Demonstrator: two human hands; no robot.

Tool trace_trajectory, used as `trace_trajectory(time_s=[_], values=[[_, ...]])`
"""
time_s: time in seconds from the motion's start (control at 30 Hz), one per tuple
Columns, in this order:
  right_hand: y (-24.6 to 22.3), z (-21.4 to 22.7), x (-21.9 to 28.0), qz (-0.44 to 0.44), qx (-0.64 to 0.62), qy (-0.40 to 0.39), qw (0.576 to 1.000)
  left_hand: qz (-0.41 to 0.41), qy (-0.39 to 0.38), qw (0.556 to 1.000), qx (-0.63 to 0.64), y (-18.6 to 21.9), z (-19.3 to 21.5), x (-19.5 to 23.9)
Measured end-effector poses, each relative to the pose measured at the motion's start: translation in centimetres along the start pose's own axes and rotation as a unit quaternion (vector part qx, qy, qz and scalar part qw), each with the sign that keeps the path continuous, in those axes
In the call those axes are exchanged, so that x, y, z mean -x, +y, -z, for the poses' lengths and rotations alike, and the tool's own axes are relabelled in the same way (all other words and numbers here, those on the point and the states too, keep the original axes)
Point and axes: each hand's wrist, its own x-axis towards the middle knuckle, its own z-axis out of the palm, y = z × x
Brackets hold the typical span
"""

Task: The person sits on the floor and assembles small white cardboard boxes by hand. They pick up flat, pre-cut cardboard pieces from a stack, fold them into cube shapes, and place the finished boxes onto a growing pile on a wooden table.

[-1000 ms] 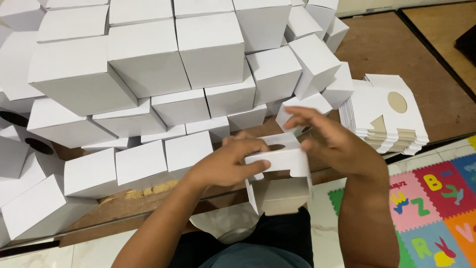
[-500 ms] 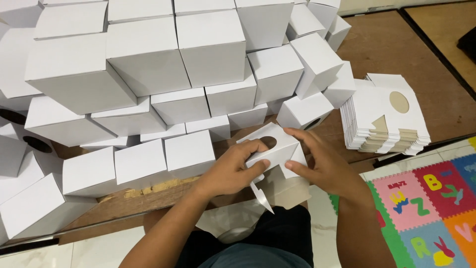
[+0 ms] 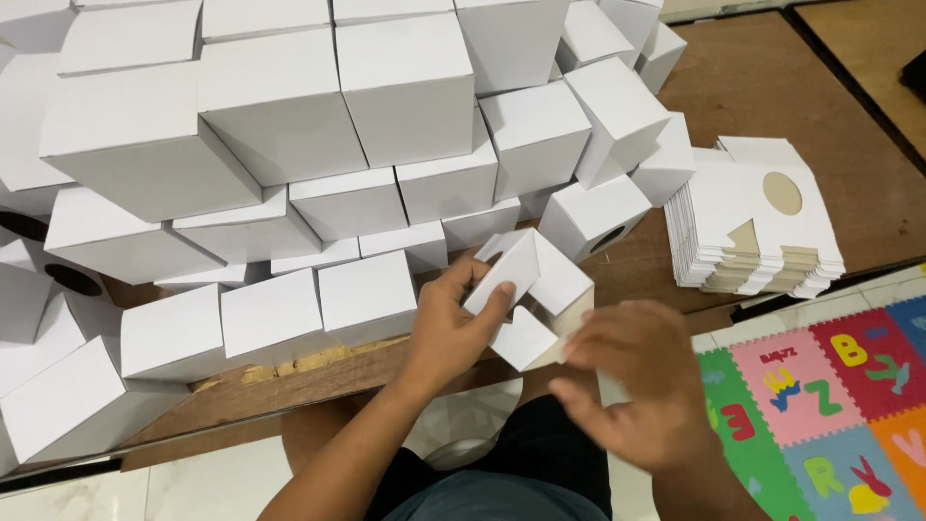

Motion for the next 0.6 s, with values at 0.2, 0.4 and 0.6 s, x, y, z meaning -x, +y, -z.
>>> trace_trajectory(time_s=[0.2,0.4,0.6], values=[[-0.3,-3.8,1.3,-0.008,0.353,-0.002,0.936,0.02,0.01,0.997,0.073,-1.4,-0.7,-0.1],[0.0,-4.8,2.2,-0.032,0.361,-0.019,0.932,0.01,0.003,0.997,0.076,-1.8,-1.4,0.1],[1.7,-3.3,3.8,-0.099,0.04,0.061,0.992,0.051,0.009,0.992,0.119,-2.9,-0.6,0.7]])
